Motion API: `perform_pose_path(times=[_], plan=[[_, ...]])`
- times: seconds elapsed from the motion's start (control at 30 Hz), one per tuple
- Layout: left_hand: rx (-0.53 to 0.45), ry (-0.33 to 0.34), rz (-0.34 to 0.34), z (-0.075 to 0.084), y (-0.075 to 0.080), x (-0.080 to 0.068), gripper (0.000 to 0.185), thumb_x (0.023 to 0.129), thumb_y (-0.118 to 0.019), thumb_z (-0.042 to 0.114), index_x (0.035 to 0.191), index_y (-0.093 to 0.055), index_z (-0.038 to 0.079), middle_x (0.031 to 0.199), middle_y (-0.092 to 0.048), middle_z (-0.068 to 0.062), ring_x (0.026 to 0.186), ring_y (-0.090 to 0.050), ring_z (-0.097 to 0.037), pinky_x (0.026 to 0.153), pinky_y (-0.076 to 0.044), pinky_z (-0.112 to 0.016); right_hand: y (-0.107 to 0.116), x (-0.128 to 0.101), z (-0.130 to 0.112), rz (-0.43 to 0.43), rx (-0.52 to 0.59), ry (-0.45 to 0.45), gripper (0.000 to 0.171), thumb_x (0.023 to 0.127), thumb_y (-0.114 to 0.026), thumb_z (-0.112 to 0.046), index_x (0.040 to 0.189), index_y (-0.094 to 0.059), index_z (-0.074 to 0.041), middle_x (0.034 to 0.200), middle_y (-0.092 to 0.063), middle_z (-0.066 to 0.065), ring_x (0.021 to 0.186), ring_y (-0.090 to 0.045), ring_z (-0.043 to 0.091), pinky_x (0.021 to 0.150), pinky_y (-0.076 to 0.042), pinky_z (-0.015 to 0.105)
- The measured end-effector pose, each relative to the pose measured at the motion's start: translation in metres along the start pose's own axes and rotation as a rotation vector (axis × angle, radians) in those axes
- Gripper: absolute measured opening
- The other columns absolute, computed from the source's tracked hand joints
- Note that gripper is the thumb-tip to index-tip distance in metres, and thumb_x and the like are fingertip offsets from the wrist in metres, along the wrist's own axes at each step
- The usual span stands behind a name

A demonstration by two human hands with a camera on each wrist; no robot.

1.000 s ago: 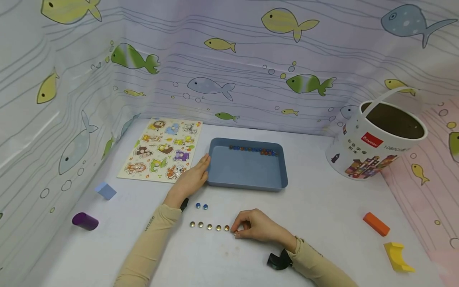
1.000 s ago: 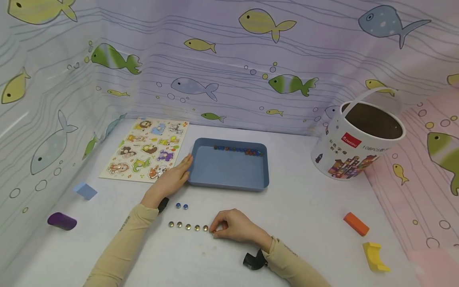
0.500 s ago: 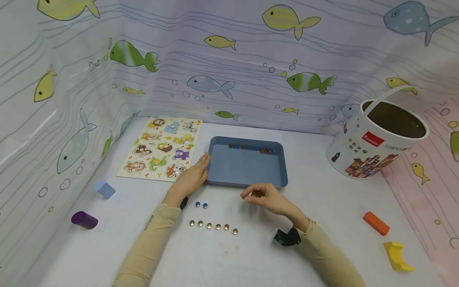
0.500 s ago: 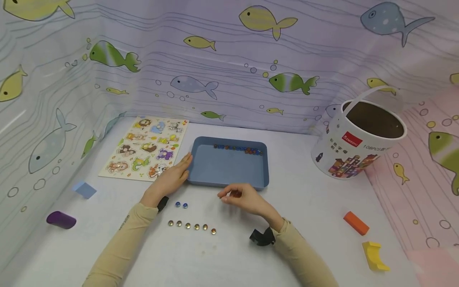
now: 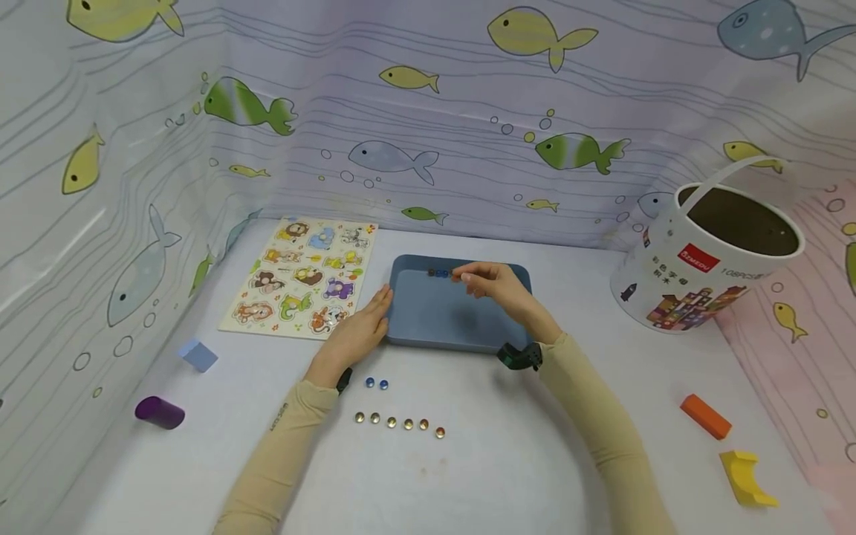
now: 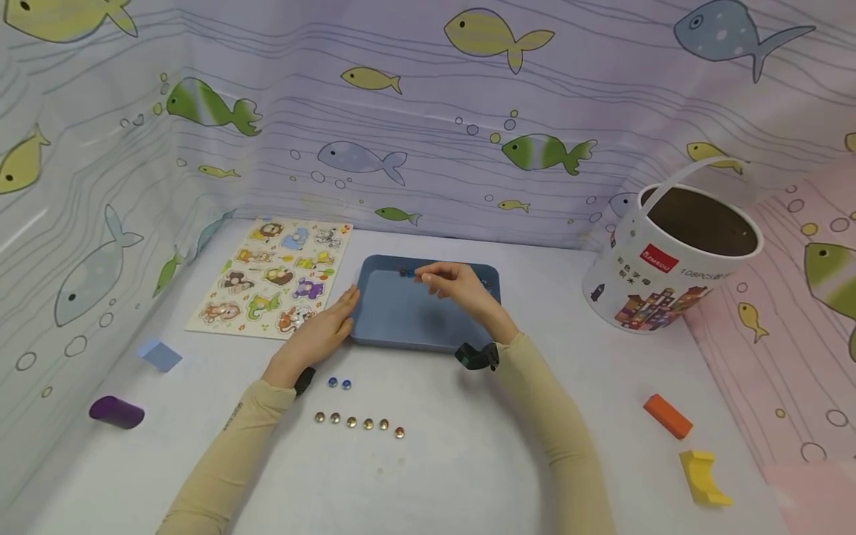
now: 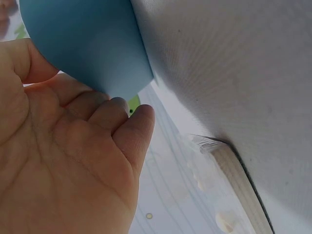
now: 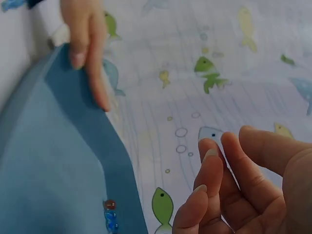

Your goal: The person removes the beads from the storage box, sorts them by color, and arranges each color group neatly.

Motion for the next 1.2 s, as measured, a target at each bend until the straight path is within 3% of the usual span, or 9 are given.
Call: perform_pose_path(times=[0.23,0.5,0.77,0.93,1.2], plan=[[-0.002,0.010,-0.004,-0.002,0.001,-0.002,0.056,0.103,-0.038,0.023,0.154,-0.021,0.007,0.163,-0.015,-0.007,0.148,-0.024,-0.025,0.117,-0.032,-0.045,-0.004,0.043,0.007,0.011,0.062,-0.059,0.043,0.099,-0.055,-0.029,0.132,-0.057,-0.002,0.132,-0.061,0.017,0.123,-0.053,0.042,0.108,-0.041,0.055],[-0.002,0.012,-0.010,-0.002,0.001,-0.003,0.056,0.103,-0.038,0.023,0.154,-0.021,0.007,0.163,-0.015,-0.007,0.148,-0.023,-0.025,0.117,-0.032,-0.046,-0.020,0.077,0.029,0.056,0.004,-0.137,0.036,0.099,-0.055,-0.027,0.130,-0.061,-0.009,0.131,-0.063,0.014,0.119,-0.057,0.036,0.101,-0.049,0.046],[0.001,0.006,-0.008,0.001,0.001,-0.002,0.056,0.103,-0.037,0.023,0.154,-0.020,0.008,0.163,-0.015,-0.006,0.149,-0.021,-0.023,0.118,-0.031,-0.045,-0.031,0.096,0.048,0.158,0.015,-0.214,0.029,0.098,-0.057,-0.019,0.124,-0.066,-0.011,0.126,-0.067,0.011,0.098,-0.064,0.020,0.078,-0.051,0.025],[-0.001,0.010,-0.009,0.001,0.002,-0.001,0.056,0.103,-0.037,0.024,0.154,-0.021,0.009,0.163,-0.015,-0.004,0.150,-0.020,-0.020,0.120,-0.029,-0.043,-0.035,0.100,0.056,0.223,0.037,-0.205,0.027,0.097,-0.057,-0.014,0.121,-0.068,-0.007,0.125,-0.067,0.013,0.079,-0.064,0.010,0.064,-0.047,0.018],[-0.007,0.011,-0.006,-0.002,0.000,0.000,0.056,0.103,-0.038,0.023,0.154,-0.021,0.008,0.163,-0.015,-0.005,0.150,-0.020,-0.022,0.119,-0.029,-0.043,-0.038,0.095,0.062,0.294,-0.163,-0.182,0.022,0.092,-0.064,-0.010,0.113,-0.072,-0.010,0.115,-0.072,0.010,0.068,-0.062,0.009,0.059,-0.052,0.019]])
Point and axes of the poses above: each hand's wrist, its own x-axis towards the middle knuckle, its own y-axis out of the back of the hand, z = x × y, the point moved 2 cm from there along x, towards the middle knuckle
